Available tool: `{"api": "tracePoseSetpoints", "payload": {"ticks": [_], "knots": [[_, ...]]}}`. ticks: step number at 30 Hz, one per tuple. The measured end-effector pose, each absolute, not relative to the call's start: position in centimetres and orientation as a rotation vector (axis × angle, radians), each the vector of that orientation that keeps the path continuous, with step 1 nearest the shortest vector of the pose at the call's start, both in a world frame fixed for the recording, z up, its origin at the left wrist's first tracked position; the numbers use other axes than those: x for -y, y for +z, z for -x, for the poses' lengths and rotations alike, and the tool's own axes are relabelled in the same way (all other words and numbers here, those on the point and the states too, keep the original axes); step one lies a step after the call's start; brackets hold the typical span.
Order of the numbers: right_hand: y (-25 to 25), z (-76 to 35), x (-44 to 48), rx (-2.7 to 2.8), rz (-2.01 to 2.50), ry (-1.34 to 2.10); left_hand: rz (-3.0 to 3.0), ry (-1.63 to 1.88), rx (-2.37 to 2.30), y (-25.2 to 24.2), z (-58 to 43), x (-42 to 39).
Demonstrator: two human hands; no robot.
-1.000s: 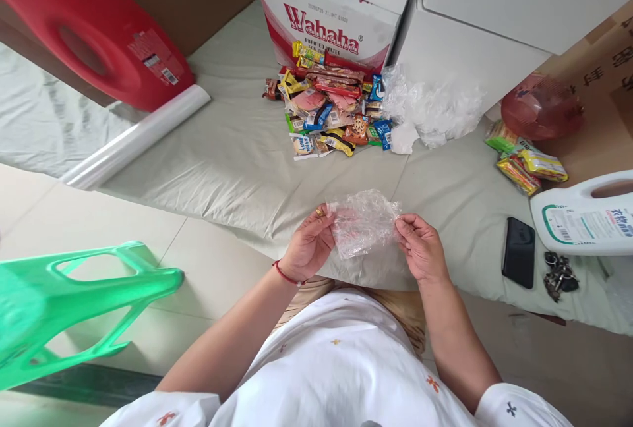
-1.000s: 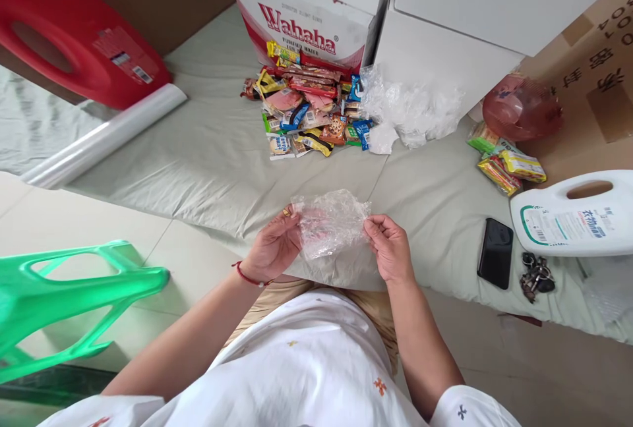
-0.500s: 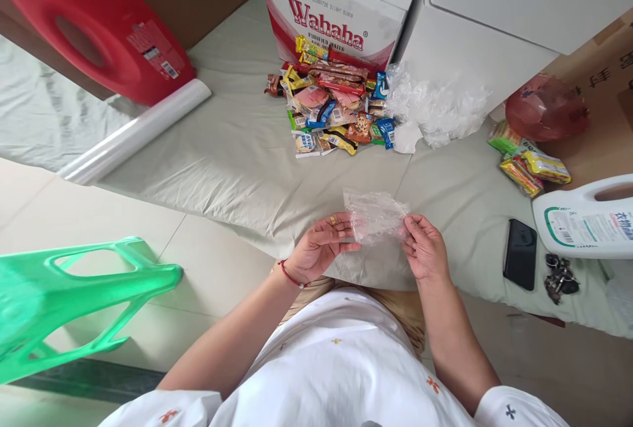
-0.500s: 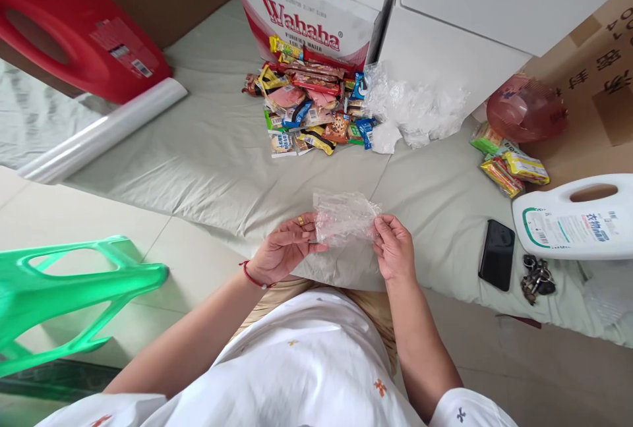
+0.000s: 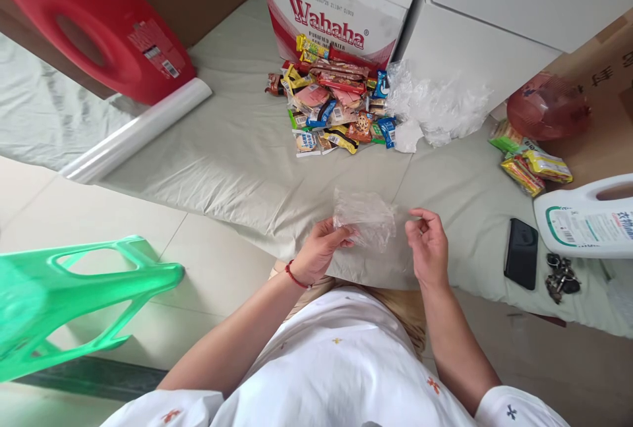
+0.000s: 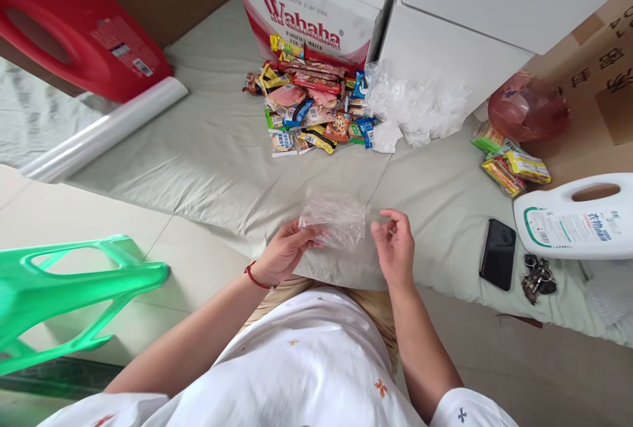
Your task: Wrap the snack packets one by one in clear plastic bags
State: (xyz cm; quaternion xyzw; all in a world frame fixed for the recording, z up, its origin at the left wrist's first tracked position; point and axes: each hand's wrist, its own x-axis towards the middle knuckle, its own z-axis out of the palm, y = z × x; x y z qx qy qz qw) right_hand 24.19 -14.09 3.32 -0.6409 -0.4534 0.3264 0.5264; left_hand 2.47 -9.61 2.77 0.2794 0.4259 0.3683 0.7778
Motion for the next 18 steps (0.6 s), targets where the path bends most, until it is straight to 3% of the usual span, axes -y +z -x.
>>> {"api": "tracePoseSetpoints", "payload": {"ticks": [4,7,14,18], "knots": [[3.8,-23.9,14.4,1.707,1.527,0.510,-0.608,0.785,-0.861,3.2,-2.2,9.4],[4.0,-23.4,14.2,1.718,1.563,0.448,-0.629,0.784,-0.818,3.4,-1.9,9.3],[5.1,-23.0,14.2,1.154,1.420,1.003,-0.599,0.977,-0.981,3.1,-1.8,8.7],[6.4,-24.3,12.9,0.876,1.451,1.089,-0.892,0.933,-1.123,4.2,-0.9,7.3]]}}
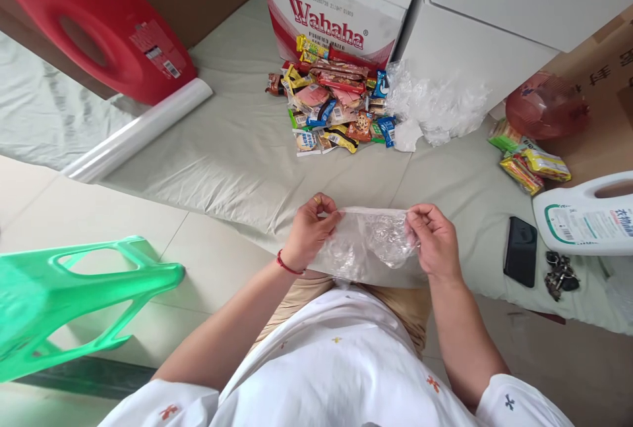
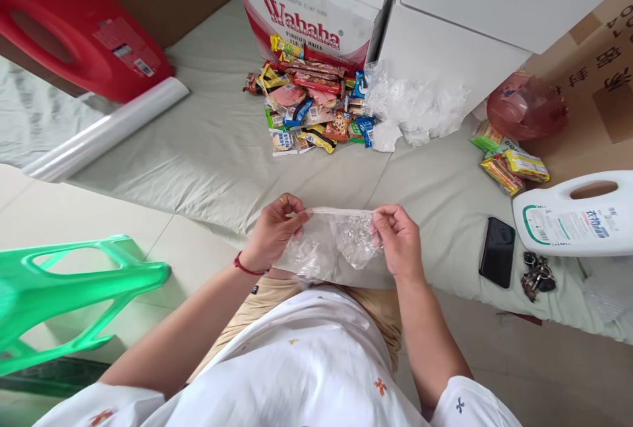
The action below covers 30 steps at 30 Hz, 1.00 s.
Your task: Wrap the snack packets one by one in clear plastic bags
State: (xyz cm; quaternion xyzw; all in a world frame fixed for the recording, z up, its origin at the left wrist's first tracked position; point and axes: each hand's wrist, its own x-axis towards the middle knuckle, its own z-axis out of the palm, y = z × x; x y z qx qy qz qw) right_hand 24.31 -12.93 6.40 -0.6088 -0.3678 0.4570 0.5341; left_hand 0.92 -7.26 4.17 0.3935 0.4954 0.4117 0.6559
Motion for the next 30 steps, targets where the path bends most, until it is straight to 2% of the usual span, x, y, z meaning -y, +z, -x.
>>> {"api": "tracePoseSetpoints", "payload": {"ticks": [4,7,11,14,17,21,27,30], "knots": [[7.2,-27.5,10.6,0.768,1.513,1.145,-1.190,0.559,-1.021,5.4,1.3,4.6],[6.3,-29.5,9.0,0.785,1.550,1.174,-1.468,0.471,-1.077,4.9,3.1,2.5],[4.6,-30.1,7.6,0.833,1.650,1.136,-1.913,0.786,-1.507,3.3,4.5,1.7],[4.1,-29.7,7.2,0.848,1.674,1.140,-1.988,1.053,-1.655,3.4,4.2,3.6],[3.9,-29.5,7.1,0.835,1.663,1.158,-2.079,1.159,-1.355,4.3,2.3,6.4],[3.3,-29.9,6.5,0.804,1.632,1.150,-2.087,0.896,-0.899,3.8,-1.7,8.4],[2.9,-31.9,7.4,0.619,1.529,0.752,-2.030,0.719,-1.004,0.3,-4.3,7.5],[3.0,-32.2,10.1,0.571,1.556,0.701,-2.045,0.699,-1.011,-0.4,-4.1,7.3]]}}
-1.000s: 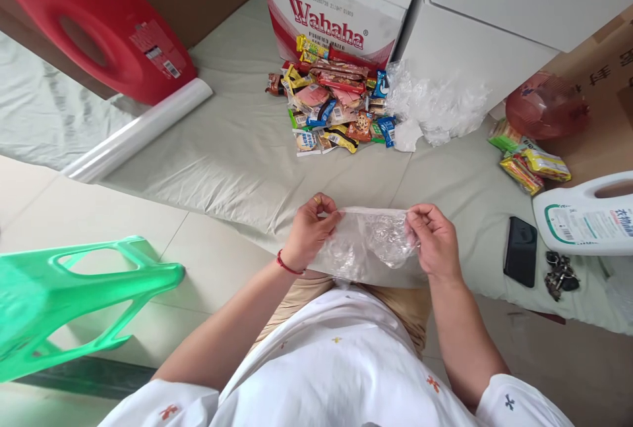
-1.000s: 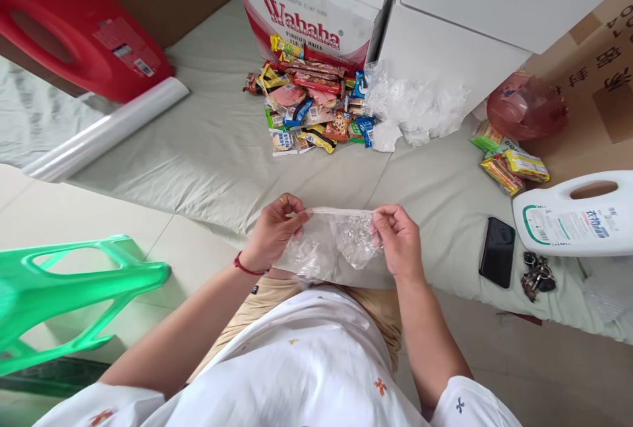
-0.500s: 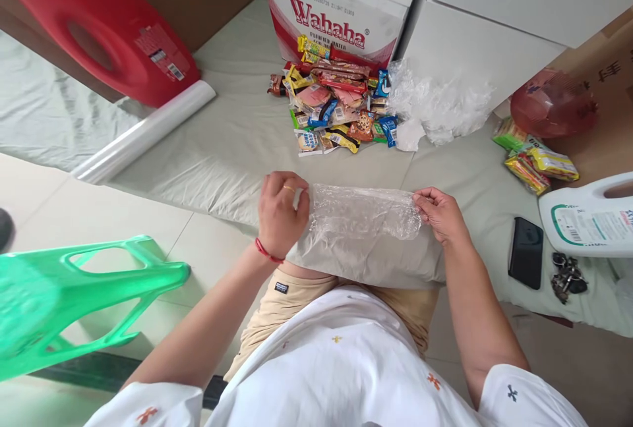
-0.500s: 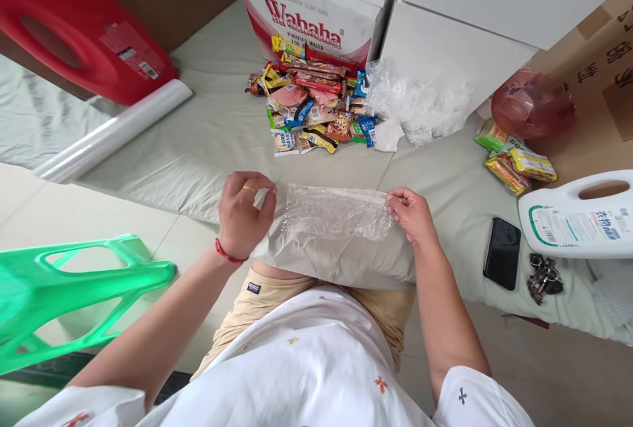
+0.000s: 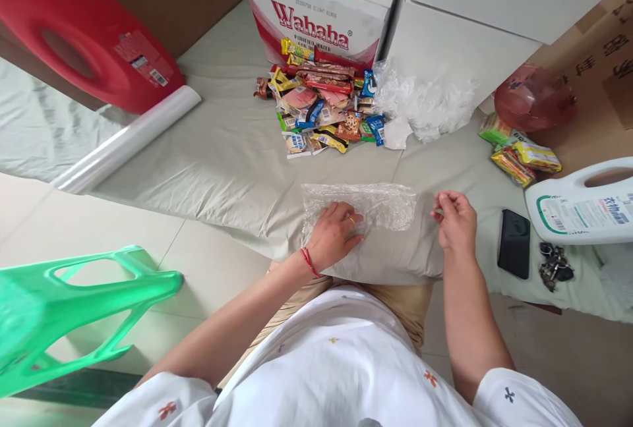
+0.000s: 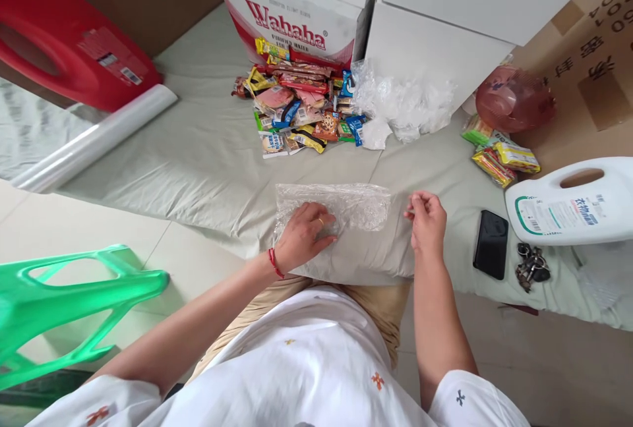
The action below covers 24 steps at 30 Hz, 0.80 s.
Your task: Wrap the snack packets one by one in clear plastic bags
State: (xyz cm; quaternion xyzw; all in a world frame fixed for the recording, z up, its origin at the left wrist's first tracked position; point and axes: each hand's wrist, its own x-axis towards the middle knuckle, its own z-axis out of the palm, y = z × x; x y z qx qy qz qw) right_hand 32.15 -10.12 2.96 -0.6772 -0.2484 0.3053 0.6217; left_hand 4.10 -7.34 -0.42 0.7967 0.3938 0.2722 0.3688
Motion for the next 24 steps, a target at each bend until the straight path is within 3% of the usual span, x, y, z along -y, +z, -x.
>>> {"api": "tracePoseSetpoints", "payload": {"ticks": [13,24], "knots": [[3.5,-25.2,17.8,0.732,1.566,1.447,-1.710,0.786,-1.074,1.6,-4.5,6.8],[3.3,-21.2,15.3,0.717,1.420,1.261,-1.156,0.654,-0.974,3.7,-5.3,7.7]]}}
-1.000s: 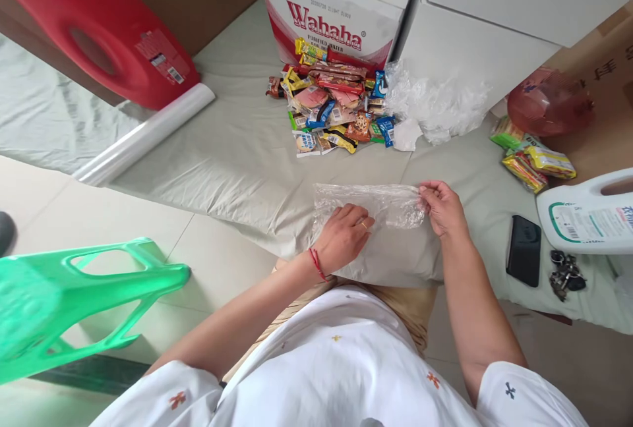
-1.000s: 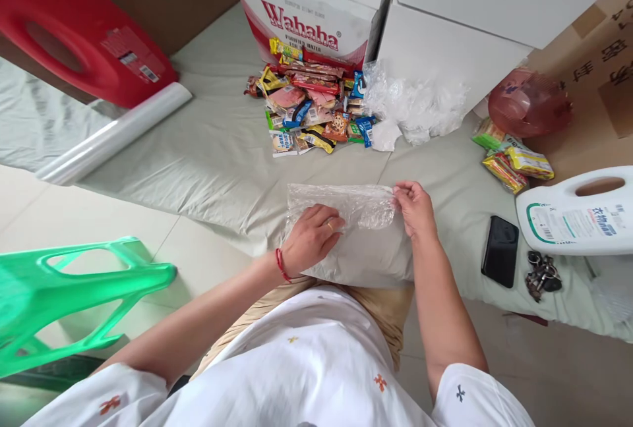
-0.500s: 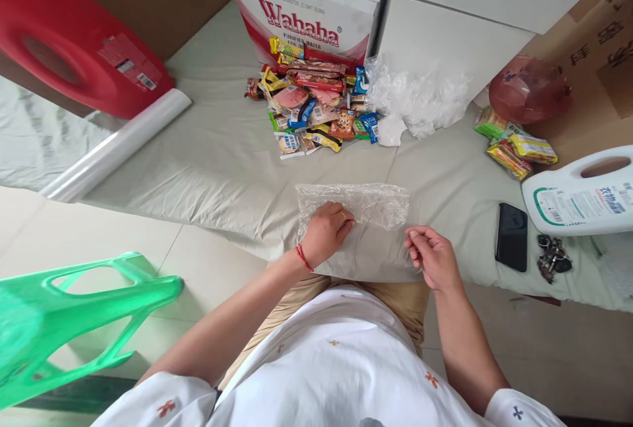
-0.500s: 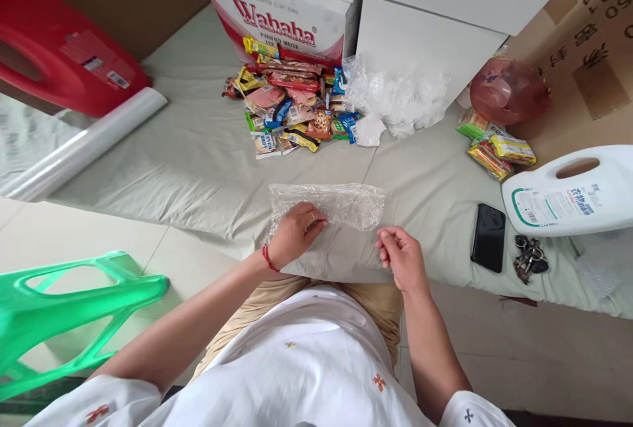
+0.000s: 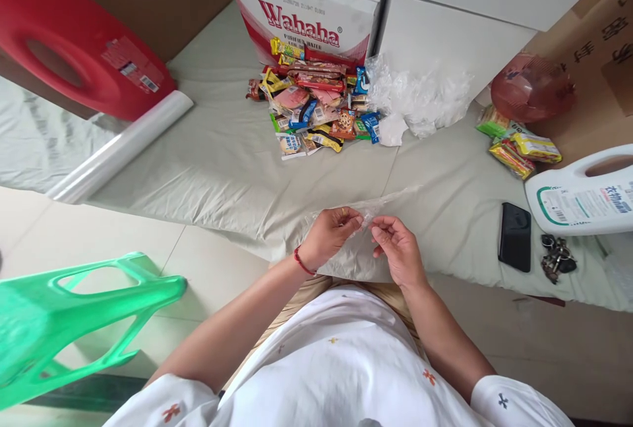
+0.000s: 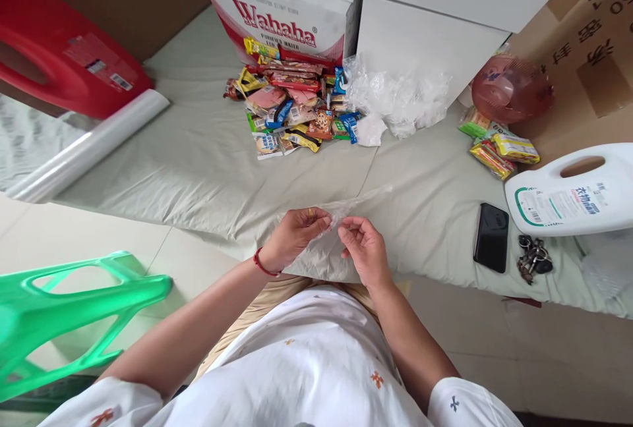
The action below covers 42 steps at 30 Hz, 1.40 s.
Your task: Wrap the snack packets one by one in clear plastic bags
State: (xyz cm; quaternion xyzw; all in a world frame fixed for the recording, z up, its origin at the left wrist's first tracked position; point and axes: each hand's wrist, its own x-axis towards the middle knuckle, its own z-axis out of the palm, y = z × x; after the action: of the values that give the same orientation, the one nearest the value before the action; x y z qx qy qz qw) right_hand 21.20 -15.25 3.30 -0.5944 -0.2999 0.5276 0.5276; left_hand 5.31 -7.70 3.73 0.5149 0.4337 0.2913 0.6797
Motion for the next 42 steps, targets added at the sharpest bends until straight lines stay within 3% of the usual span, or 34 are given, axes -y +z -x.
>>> {"api": "tracePoseSetpoints", "payload": {"ticks": [42], "knots": [[2.8,-21.8,15.4,0.438,1.313,1.314,-1.648,0.853,-1.037,2.2,-7.0,9.9]]}}
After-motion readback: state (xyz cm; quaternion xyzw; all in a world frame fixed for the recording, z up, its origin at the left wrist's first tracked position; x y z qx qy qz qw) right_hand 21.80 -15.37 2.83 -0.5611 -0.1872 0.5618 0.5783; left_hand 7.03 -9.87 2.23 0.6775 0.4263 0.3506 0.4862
